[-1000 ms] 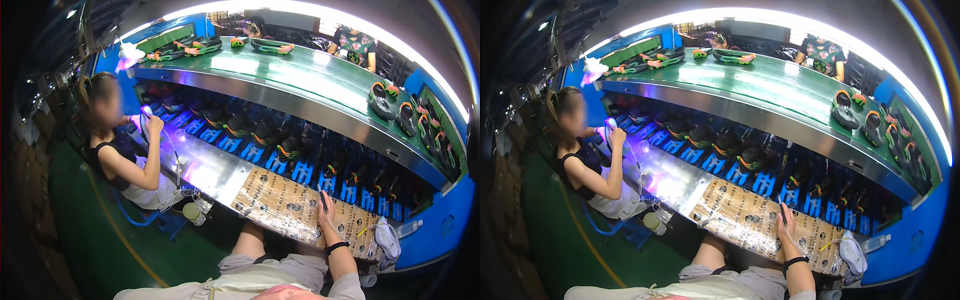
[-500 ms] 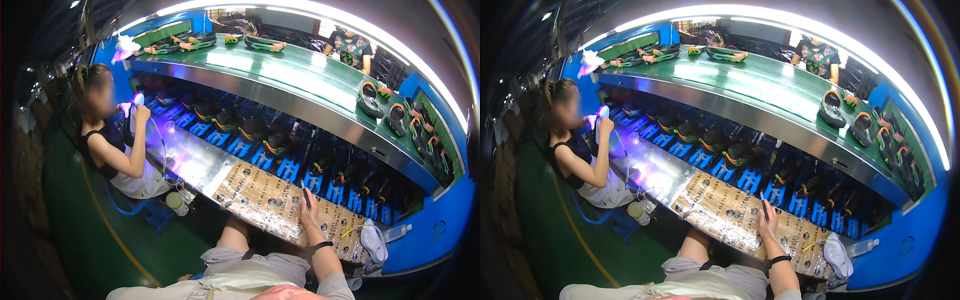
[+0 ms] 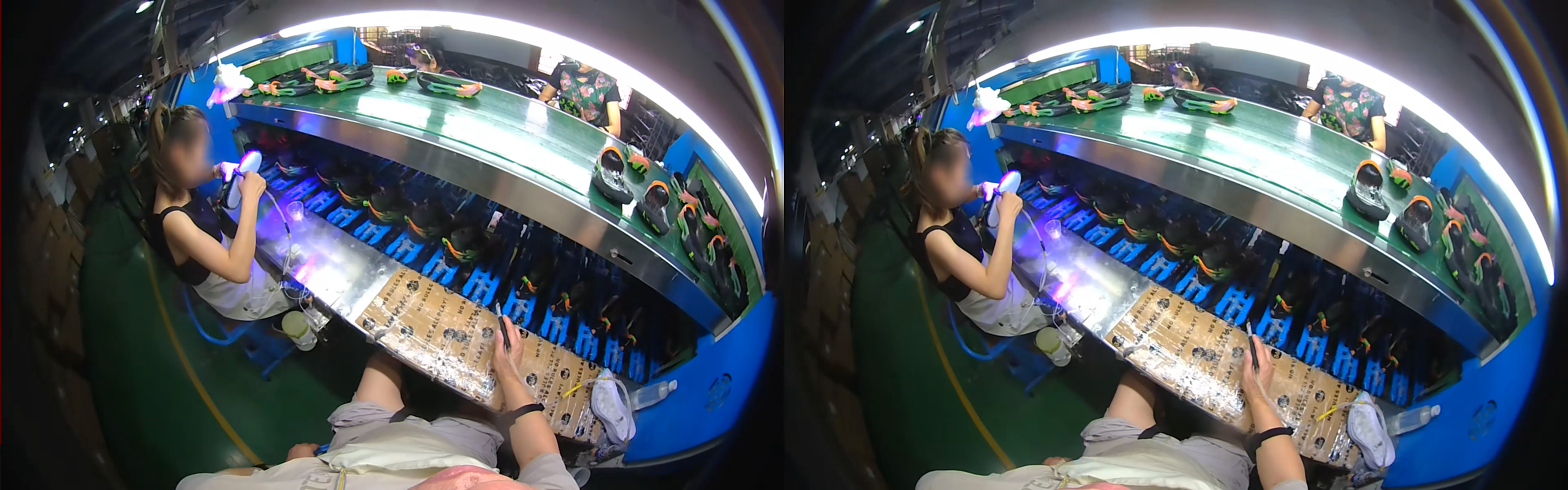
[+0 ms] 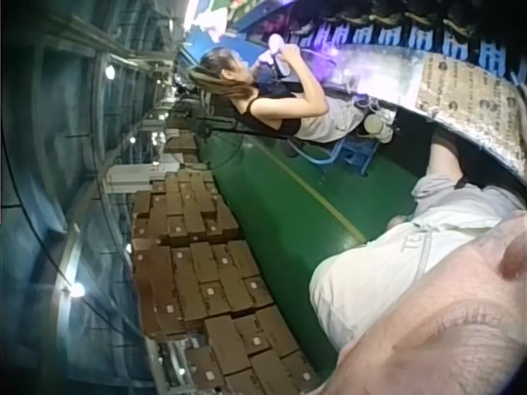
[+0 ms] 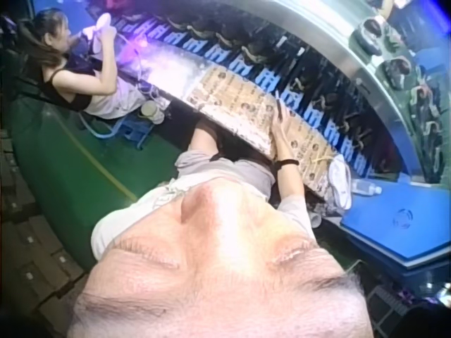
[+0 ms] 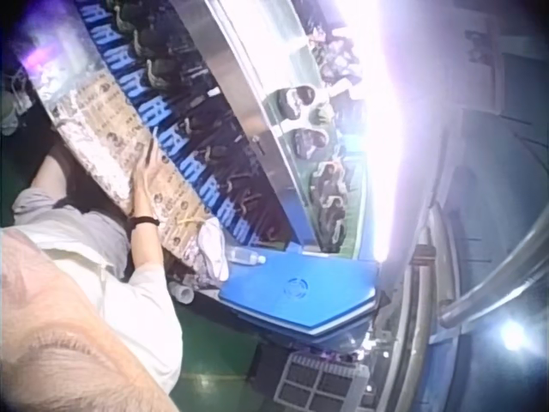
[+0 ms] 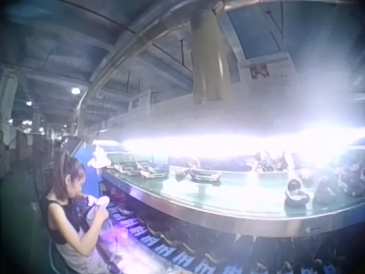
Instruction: The person repeatedly picks up black slipper soles from a conveyor belt, applies a substance from a syringe-like tool to the sole surface, and returns them to the belt. The process is repeated for multiple units in a factory setting.
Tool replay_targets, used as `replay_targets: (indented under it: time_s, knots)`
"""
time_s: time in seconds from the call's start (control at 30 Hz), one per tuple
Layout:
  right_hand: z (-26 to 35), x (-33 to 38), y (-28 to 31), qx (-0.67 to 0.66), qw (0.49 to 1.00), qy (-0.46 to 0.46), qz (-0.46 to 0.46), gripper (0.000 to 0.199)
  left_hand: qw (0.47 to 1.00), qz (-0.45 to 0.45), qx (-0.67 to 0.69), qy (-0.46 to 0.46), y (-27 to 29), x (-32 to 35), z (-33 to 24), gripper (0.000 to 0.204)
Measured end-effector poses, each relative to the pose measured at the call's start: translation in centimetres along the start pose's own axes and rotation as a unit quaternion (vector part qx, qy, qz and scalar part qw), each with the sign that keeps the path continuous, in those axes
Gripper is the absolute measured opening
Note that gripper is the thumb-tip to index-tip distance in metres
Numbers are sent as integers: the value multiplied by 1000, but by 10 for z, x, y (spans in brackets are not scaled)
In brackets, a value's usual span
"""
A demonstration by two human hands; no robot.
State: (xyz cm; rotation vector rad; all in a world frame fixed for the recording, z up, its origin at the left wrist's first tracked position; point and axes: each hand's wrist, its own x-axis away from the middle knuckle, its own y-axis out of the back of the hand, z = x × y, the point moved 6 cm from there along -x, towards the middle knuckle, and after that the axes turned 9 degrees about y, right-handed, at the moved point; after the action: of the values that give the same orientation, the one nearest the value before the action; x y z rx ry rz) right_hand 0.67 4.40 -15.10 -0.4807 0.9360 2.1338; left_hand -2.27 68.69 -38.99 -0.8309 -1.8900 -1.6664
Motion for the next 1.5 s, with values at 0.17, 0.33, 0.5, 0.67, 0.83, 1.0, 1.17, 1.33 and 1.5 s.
replay_targets:
  time_s: [0.17,0.33,0.5,0.67,0.83,1.0,1.17,1.33,1.5]
  knots:
    - [-1,-2,1,-8,1000,-12,3,43,1000,4,-7,2,0,-1,0,45]
    - [1,-3,3,-7,1000,-18,4,43,1000,9,-11,0,2,-1,0,46]
    - [1,-3,0,0,1000,-16,2,43,1000,11,-9,3,1,1,0,46]
    - [-4,-1,-1,2,1000,-21,7,43,1000,13,-12,3,3,1,1,46]
    - [-2,-2,-3,0,1000,-17,10,43,1000,15,-10,4,-1,1,5,47]
    - [-2,-1,-4,8,1000,-2,3,43,1000,19,-14,5,-2,1,8,47]
    - [-1,-2,-5,9,1000,2,5,43,1000,17,-16,7,-4,2,11,47]
    - [5,-3,-4,4,1000,-6,10,43,1000,-1,-1,-11,3,8,4,43]
    - [5,-4,-5,4,1000,2,3,43,1000,-1,0,-22,4,8,7,44]
